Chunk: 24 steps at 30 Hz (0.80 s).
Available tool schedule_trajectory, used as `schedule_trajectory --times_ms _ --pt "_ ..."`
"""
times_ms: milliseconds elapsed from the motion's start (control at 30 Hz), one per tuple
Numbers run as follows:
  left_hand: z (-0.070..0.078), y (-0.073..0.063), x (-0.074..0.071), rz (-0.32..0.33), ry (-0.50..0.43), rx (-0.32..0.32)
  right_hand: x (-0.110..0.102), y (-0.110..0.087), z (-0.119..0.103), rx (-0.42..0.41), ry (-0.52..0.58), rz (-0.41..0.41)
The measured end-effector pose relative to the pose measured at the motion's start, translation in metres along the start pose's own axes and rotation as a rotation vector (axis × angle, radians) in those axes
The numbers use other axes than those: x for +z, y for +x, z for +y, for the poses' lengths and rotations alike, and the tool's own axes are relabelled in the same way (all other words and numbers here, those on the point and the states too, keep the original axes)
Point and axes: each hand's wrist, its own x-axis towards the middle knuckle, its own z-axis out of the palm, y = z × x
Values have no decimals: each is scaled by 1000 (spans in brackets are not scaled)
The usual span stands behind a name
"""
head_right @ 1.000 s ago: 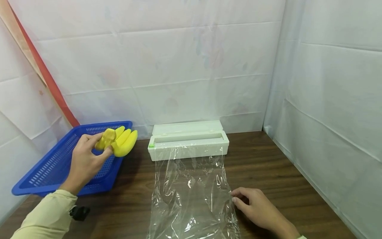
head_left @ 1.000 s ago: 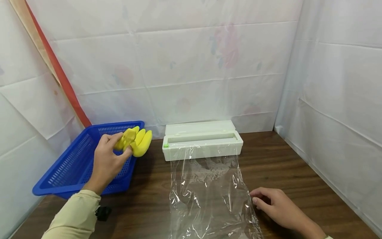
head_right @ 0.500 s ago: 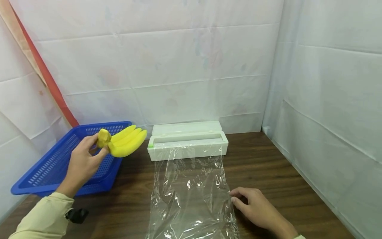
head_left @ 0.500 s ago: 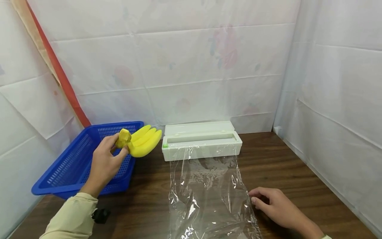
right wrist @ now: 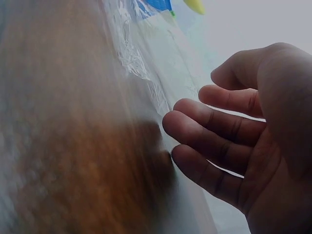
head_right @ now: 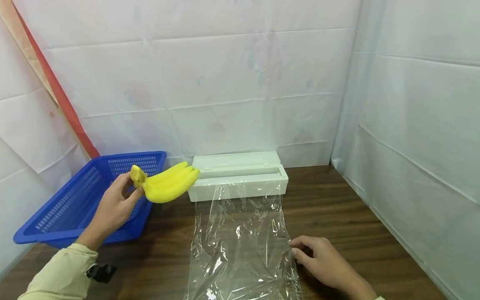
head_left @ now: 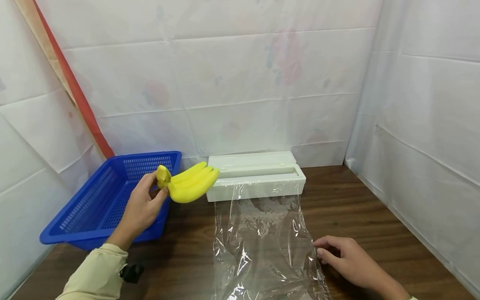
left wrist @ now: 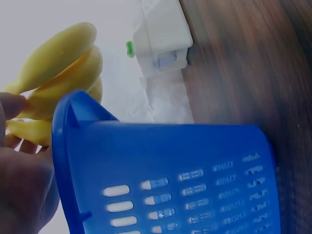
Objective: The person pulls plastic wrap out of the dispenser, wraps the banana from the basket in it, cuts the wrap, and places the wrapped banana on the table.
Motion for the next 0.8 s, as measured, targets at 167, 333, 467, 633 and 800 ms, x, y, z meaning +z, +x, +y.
schedule_trajectory --times_ms 167,333,467,633,800 --pt "3 -2 5 -82 -66 21 0 0 0 -3 6 -6" --pt "6 -3 13 -134 -124 30 0 -1 1 -25 3 -2" --pt "9 -3 19 -140 -102 21 1 -2 1 -43 -18 21" --pt "12 -5 25 -121 -93 11 1 -2 2 -48 -30 32" --pt "14 -5 33 -119 -163 54 1 -2 1 -51 -30 28"
